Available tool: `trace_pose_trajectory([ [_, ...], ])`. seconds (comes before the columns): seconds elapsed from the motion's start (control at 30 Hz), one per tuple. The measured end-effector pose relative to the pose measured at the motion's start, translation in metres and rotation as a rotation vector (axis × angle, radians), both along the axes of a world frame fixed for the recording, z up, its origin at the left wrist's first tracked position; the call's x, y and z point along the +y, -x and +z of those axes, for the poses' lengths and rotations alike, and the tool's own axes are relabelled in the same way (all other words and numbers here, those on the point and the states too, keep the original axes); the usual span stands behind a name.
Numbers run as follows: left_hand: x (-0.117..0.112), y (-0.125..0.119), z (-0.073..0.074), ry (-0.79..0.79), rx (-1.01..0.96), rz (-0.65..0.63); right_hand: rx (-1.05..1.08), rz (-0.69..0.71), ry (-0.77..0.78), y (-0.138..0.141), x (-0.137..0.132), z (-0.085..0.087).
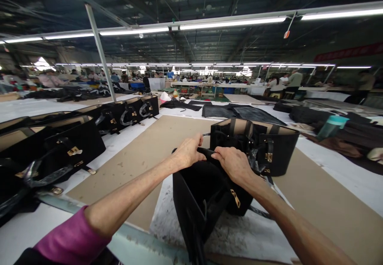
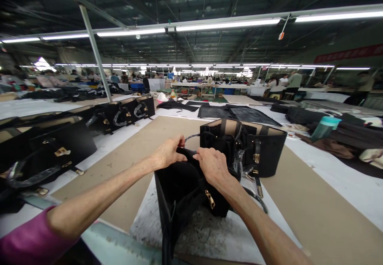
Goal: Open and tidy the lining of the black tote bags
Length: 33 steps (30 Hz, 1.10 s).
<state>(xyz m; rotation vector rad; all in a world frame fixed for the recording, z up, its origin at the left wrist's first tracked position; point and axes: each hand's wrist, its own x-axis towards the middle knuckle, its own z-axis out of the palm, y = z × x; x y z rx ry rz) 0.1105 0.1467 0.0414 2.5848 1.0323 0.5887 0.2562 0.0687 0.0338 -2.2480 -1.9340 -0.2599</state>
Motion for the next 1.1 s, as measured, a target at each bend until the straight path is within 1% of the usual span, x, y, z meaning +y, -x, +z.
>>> trace_pose_trajectory([
  [0.13,-0.007,0.015,0.008,-0.030,0.152,0.057,-0.055,-0.040,0.005,-0.005,-0.011,0.001],
  [0.23,-0.005,0.019,0.006,0.018,0.163,0.072,-0.074,-0.071,-0.013,-0.013,-0.023,0.000],
  [0.33,-0.001,0.015,-0.002,0.034,0.154,0.046,-0.084,-0.093,-0.007,-0.017,-0.033,-0.003],
  [0.4,0.000,0.009,-0.005,-0.022,0.151,0.016,-0.088,-0.112,-0.001,-0.017,-0.036,-0.004],
  [0.5,-0.002,0.003,-0.003,-0.119,0.167,-0.021,-0.105,-0.118,-0.004,-0.014,-0.037,-0.005],
  [0.57,-0.004,0.001,0.002,-0.166,0.189,-0.074,-0.126,-0.114,-0.002,-0.013,-0.037,-0.005],
  [0.67,-0.007,0.000,0.007,-0.260,0.178,-0.229,-0.152,-0.116,-0.007,-0.014,-0.036,-0.005],
  [0.73,-0.007,-0.001,0.007,-0.291,0.142,-0.307,-0.149,-0.117,-0.016,-0.014,-0.036,-0.006],
  [0.8,-0.005,-0.003,0.005,-0.277,0.099,-0.307,-0.142,-0.117,-0.018,-0.015,-0.035,-0.007],
  [0.87,-0.002,-0.005,0.002,-0.240,0.075,-0.269,-0.139,-0.115,-0.017,-0.016,-0.035,-0.007],
  [1.0,0.006,-0.010,-0.002,-0.134,0.087,-0.207,-0.129,-0.112,-0.005,-0.016,-0.034,-0.007],
  [1.1,0.010,-0.011,-0.002,-0.082,0.091,-0.194,-0.134,-0.120,-0.005,-0.017,-0.034,-0.007],
])
